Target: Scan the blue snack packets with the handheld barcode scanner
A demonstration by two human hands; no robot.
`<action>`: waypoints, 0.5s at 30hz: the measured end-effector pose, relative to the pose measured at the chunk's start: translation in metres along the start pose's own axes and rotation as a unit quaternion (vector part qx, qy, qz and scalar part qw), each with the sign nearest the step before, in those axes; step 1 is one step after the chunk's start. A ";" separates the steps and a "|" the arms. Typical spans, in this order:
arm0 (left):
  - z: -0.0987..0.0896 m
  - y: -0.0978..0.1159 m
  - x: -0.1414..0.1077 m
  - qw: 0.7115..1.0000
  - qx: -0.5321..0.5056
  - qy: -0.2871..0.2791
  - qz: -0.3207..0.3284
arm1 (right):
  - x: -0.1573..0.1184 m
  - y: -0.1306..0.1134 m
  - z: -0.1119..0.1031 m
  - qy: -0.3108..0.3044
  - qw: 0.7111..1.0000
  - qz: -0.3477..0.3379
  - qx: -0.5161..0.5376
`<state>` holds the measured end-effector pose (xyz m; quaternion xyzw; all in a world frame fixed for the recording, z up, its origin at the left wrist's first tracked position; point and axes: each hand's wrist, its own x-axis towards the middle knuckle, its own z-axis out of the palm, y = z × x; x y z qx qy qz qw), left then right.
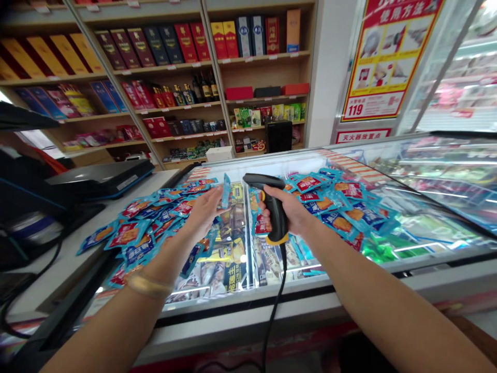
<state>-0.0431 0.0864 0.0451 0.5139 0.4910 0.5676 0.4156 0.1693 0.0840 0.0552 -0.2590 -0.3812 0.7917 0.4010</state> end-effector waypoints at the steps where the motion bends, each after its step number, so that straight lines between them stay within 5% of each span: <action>1: 0.008 0.000 0.002 0.999 0.036 -0.010 0.018 | -0.005 -0.007 -0.007 0.010 1.000 -0.020 0.002; 10: 0.112 0.008 0.017 0.950 0.243 -0.095 0.170 | -0.057 -0.048 -0.069 0.106 0.984 -0.137 0.029; 15: 0.148 0.000 0.019 0.912 0.353 -0.126 0.166 | -0.072 -0.050 -0.083 0.137 0.980 -0.133 0.062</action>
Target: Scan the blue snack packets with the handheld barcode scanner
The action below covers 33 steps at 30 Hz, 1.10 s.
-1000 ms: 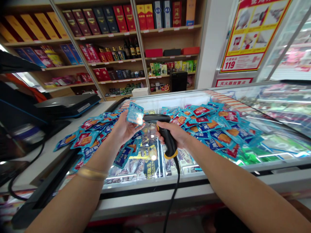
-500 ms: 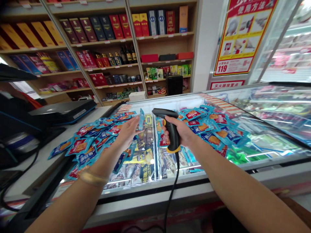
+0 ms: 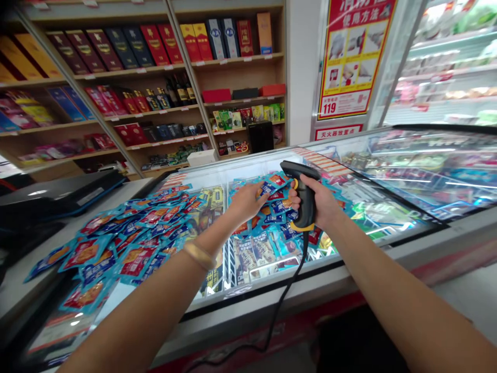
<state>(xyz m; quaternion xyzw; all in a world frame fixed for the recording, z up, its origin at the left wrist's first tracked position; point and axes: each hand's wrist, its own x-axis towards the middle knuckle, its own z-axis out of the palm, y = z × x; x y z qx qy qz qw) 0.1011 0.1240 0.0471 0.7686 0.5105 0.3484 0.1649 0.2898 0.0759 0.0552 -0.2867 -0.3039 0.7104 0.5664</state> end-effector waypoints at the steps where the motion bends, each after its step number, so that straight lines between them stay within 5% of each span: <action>1: 0.003 0.000 0.000 1.000 0.016 -0.009 0.003 | -0.001 0.000 -0.002 0.001 1.000 0.002 0.004; 5: -0.001 -0.005 -0.005 0.997 0.066 -0.014 0.024 | -0.003 -0.002 -0.004 0.002 1.000 0.000 0.008; 10: -0.030 -0.022 -0.022 1.000 0.026 0.015 0.006 | -0.004 -0.001 0.012 -0.007 0.999 -0.028 -0.021; 15: -0.079 -0.060 -0.040 0.996 0.007 0.079 -0.034 | 0.003 0.017 0.052 -0.061 0.997 -0.006 -0.042; 20: -0.130 -0.106 -0.063 0.968 0.197 0.106 -0.113 | 0.021 0.053 0.105 -0.118 0.989 0.077 -0.032; 24: -0.151 -0.133 -0.083 0.925 0.305 0.095 -0.207 | 0.035 0.082 0.136 -0.165 0.977 0.132 -0.038; 33: -0.159 -0.143 -0.091 0.901 0.358 0.056 -0.239 | 0.042 0.113 0.122 -0.149 0.973 0.173 -0.039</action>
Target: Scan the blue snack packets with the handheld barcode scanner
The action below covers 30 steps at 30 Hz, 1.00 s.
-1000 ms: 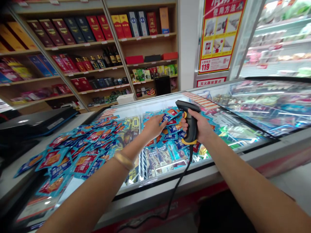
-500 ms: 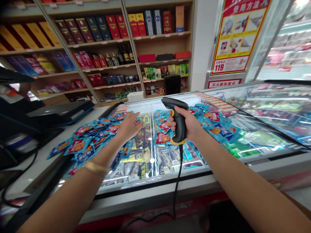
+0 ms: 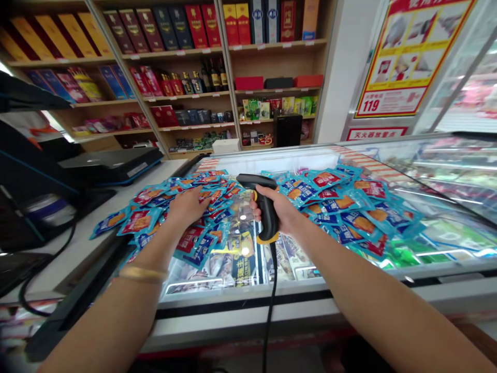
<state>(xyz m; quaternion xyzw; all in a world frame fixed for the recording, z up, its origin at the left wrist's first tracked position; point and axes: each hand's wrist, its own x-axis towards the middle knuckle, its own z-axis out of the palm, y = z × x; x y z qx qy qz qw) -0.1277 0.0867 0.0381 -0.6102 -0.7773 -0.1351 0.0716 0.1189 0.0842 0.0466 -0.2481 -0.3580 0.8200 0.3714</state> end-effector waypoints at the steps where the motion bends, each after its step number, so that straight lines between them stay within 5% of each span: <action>1: -0.001 0.000 0.000 1.000 0.002 -0.001 -0.002 | -0.001 0.001 -0.003 0.001 1.000 0.002 0.003; 9: -0.014 0.002 -0.004 1.000 -0.020 0.010 -0.013 | 0.000 0.002 -0.009 0.013 1.000 0.003 0.019; 14: -0.023 0.002 -0.006 0.976 -0.151 0.144 -0.056 | 0.001 0.003 -0.011 0.034 0.999 0.008 0.017; 16: -0.026 0.005 -0.006 0.937 -0.280 0.200 -0.056 | 0.001 0.003 -0.011 0.034 0.999 0.009 0.019; 18: -0.027 0.012 -0.006 0.864 -0.458 0.193 -0.074 | 0.002 0.003 -0.011 0.032 0.999 0.010 0.019; 22: -0.029 0.028 -0.011 0.649 -0.740 0.041 -0.171 | 0.001 0.003 -0.010 0.036 0.999 0.005 0.019; 24: -0.028 0.034 -0.014 0.582 -0.787 -0.022 -0.204 | 0.000 0.002 -0.009 0.033 0.999 0.000 0.019; 26: -0.027 0.037 -0.016 0.554 -0.802 -0.059 -0.213 | -0.001 0.002 -0.009 0.029 0.999 -0.005 0.018; 30: -0.023 0.042 -0.019 0.545 -0.812 -0.083 -0.190 | -0.003 0.002 -0.007 0.022 1.000 -0.012 0.011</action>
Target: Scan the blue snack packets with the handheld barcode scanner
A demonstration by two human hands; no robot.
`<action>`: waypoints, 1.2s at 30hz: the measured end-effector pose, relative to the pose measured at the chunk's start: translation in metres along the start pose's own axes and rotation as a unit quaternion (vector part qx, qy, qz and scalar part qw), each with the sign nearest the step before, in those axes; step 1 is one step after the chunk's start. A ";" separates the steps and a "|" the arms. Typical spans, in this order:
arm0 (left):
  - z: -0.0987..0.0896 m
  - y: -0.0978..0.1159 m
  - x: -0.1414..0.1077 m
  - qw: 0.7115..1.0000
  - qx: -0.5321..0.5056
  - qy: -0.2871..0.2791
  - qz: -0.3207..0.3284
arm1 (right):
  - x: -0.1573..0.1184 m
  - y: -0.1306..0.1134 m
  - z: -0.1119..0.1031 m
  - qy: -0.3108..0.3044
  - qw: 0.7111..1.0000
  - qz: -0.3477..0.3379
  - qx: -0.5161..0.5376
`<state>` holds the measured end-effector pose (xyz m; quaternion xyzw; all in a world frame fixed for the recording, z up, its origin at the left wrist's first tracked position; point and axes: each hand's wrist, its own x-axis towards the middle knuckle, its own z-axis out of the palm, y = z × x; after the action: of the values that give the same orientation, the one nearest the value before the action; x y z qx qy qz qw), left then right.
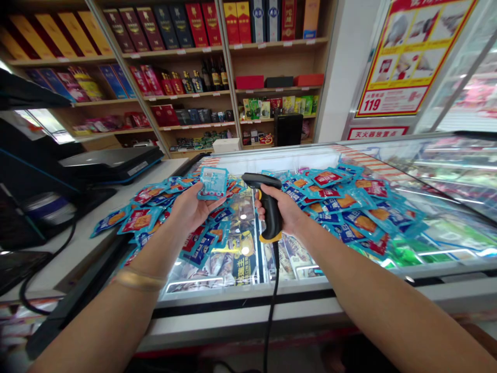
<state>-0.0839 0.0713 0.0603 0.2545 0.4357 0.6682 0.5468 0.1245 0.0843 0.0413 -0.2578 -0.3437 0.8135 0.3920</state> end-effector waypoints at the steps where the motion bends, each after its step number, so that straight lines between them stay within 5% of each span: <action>1: 0.000 -0.001 0.000 1.000 0.000 -0.007 0.006 | -0.001 0.000 0.001 -0.002 1.000 0.001 -0.004; 15: 0.003 -0.027 -0.003 0.980 0.165 -0.074 0.077 | -0.006 0.003 0.010 -0.035 0.999 0.009 -0.028; 36: 0.004 -0.036 -0.002 0.956 0.242 -0.099 0.137 | -0.005 0.001 0.010 -0.018 1.000 -0.011 0.003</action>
<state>-0.0622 0.0716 0.0316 0.5010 0.4889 0.5827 0.4127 0.1200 0.0762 0.0474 -0.2383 -0.3510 0.8147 0.3953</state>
